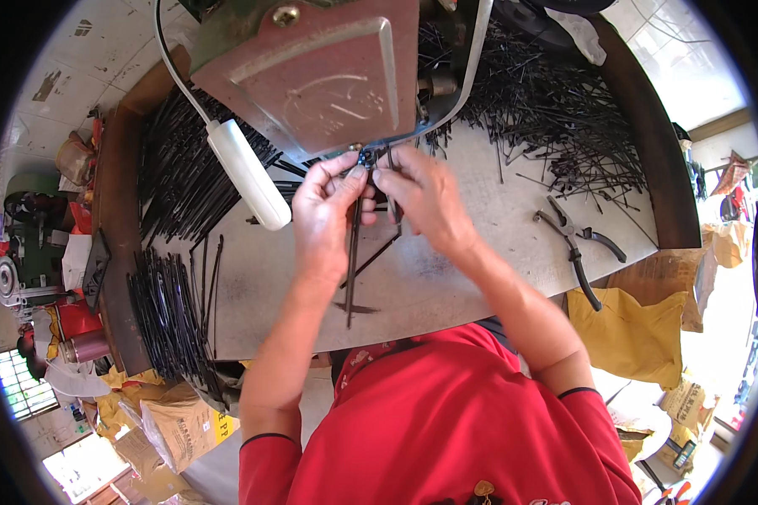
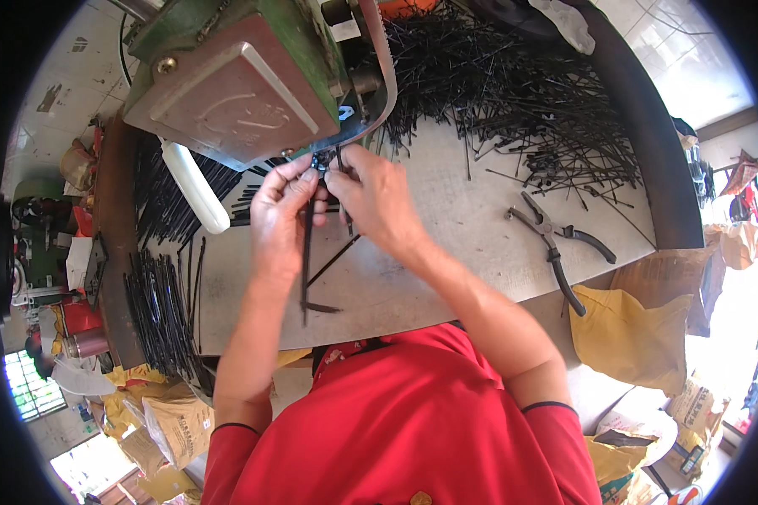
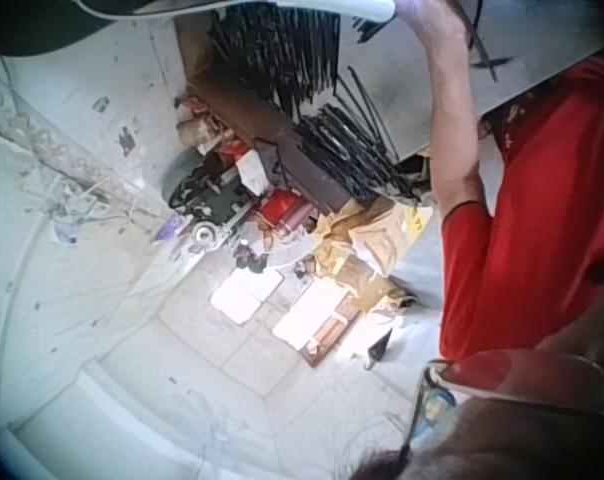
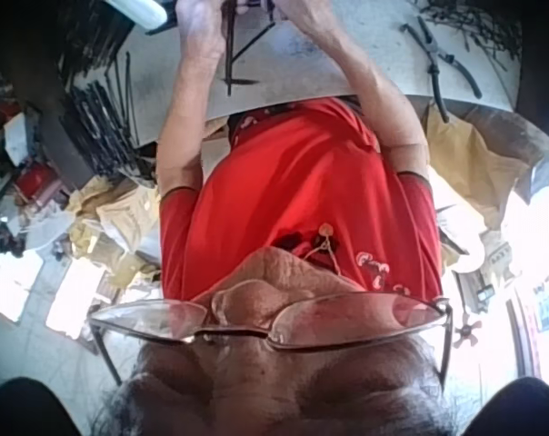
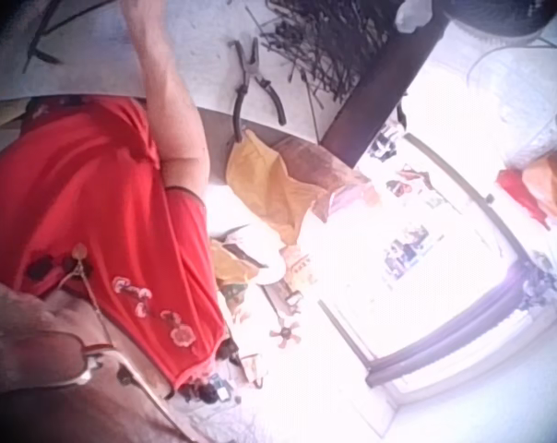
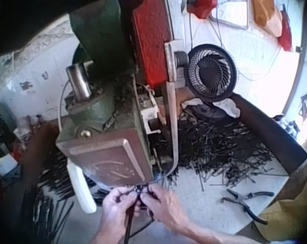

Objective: The person repeatedly picks up thin black metal rods and bends them into a U-shape using a manual bending machine. The person also uses pliers to adjust the rods after bending. The bent rods are placed on the table surface.

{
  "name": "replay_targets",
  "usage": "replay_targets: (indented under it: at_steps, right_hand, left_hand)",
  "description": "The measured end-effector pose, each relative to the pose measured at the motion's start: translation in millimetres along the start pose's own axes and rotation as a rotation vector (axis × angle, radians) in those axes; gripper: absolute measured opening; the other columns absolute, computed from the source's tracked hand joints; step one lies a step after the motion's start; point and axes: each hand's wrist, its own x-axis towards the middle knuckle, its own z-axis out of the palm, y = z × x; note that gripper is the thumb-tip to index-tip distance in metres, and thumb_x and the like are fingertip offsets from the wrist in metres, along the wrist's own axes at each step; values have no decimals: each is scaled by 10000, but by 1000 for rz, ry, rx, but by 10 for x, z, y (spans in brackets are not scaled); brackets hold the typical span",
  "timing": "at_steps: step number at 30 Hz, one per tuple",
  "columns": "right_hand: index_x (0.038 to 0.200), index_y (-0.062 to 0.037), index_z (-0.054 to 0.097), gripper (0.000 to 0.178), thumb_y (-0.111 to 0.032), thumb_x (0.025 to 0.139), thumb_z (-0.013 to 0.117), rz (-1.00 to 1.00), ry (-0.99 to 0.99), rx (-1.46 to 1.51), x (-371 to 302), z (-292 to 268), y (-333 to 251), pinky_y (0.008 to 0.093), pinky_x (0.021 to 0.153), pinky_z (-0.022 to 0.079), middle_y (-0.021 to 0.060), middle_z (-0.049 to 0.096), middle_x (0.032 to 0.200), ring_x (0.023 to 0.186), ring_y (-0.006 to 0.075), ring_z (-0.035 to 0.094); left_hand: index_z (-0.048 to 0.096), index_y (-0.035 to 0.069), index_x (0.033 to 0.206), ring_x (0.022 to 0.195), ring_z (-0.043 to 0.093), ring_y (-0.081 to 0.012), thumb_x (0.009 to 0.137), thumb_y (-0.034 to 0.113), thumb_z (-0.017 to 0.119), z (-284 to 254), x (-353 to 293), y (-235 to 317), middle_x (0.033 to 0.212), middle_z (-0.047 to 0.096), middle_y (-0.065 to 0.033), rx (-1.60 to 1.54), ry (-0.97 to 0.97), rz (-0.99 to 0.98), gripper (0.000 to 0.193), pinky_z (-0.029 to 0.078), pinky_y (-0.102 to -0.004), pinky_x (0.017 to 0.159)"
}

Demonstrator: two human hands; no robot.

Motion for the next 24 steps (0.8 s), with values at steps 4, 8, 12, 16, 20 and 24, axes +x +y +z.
replay_targets:
  at_steps: [4, 8, 12, 16, 20, 24]
  right_hand:
    - [802, 0, 606, 200, -194, 836, 571, 175, -139, -15, 122, -156, -146, 273, 375, 389, 60, 563, 574, 435, 124, 534]
    - [805, -17, 588, 179, -195, 826, 585, 232, -167, 240, 102, -166, -56, 256, 349, 316, 38, 527, 567, 417, 115, 502]
    - [795, -22, 568, 167, -186, 818, 592, 240, -167, 325, 96, -168, -40, 254, 348, 304, 46, 528, 587, 427, 115, 505]
    - [877, -3, 585, 207, -208, 858, 604, 252, -175, 294, 52, -173, -92, 233, 392, 364, 51, 561, 622, 440, 105, 525]
    - [997, 16, 583, 269, -215, 873, 642, 179, -219, 354, -30, -93, 16, 218, 466, 406, 48, 601, 677, 454, 95, 542]
    - [1072, 35, 568, 321, -164, 845, 678, 198, -263, 254, -72, -95, -58, 221, 475, 412, 49, 616, 702, 491, 93, 564]
  left_hand:
    - [574, 87, 992, 593, 561, -85, 882, 142, 634, -47, 27, 144, 747, 592, -4, -26, -50, -177, 137, 412, -196, 467]
    - [554, 98, 985, 515, 549, -83, 872, 170, 656, -110, 42, 96, 682, 594, -14, -21, -39, -197, 168, 399, -192, 412]
    - [538, 73, 1012, 563, 574, -90, 870, 177, 661, -116, 9, 89, 710, 605, -39, 15, -34, -171, 215, 453, -202, 478]
    - [501, 25, 1094, 725, 623, -118, 892, 144, 626, -43, -231, 80, 865, 617, -74, -18, -125, -150, 266, 535, -248, 627]
    - [463, -24, 1163, 812, 636, -140, 919, 96, 576, -30, -414, 61, 921, 613, -71, 5, -111, -176, 294, 552, -286, 691]
    - [493, -16, 1182, 799, 635, -141, 909, 79, 586, -65, -514, 1, 918, 615, -68, 229, -97, -54, 303, 544, -284, 737]
